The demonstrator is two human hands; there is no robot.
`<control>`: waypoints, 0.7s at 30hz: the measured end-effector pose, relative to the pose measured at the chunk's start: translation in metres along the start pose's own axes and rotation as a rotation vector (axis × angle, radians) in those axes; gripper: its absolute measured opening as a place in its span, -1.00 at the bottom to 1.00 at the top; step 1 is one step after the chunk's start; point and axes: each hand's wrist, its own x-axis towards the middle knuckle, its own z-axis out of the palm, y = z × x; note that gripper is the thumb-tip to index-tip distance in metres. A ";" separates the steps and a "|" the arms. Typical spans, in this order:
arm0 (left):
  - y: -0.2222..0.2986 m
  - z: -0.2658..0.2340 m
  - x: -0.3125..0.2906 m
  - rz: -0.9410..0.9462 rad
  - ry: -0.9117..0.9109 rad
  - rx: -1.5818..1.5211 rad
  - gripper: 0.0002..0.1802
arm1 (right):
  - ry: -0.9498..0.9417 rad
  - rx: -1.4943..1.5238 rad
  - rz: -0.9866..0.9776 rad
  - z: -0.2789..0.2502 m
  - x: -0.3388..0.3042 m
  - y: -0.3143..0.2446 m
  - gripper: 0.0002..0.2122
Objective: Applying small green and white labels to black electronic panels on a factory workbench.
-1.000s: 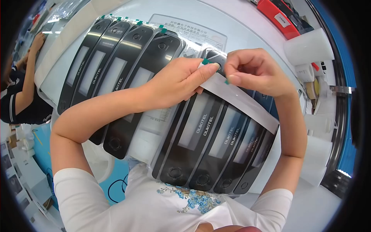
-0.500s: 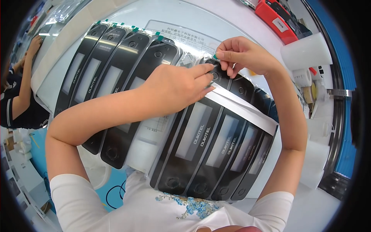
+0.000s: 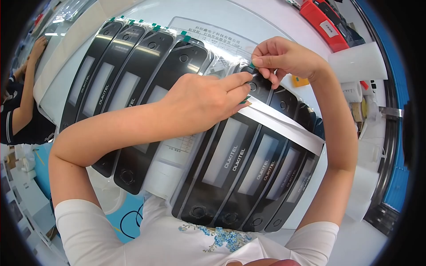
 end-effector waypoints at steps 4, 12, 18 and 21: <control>0.004 -0.004 0.002 -0.054 -0.024 -0.013 -0.76 | -0.006 -0.017 0.009 -0.001 0.000 -0.002 -0.80; -0.007 -0.005 0.011 -0.067 0.033 -0.146 -0.73 | 0.276 0.015 -0.114 0.018 -0.034 -0.002 -0.75; 0.015 -0.033 0.028 -0.683 -0.311 -1.314 -0.39 | 0.240 0.135 -0.139 0.057 -0.080 -0.004 -0.70; 0.027 -0.031 0.036 -0.683 -0.327 -1.322 -0.35 | 0.304 0.164 -0.223 0.056 -0.085 0.001 -0.76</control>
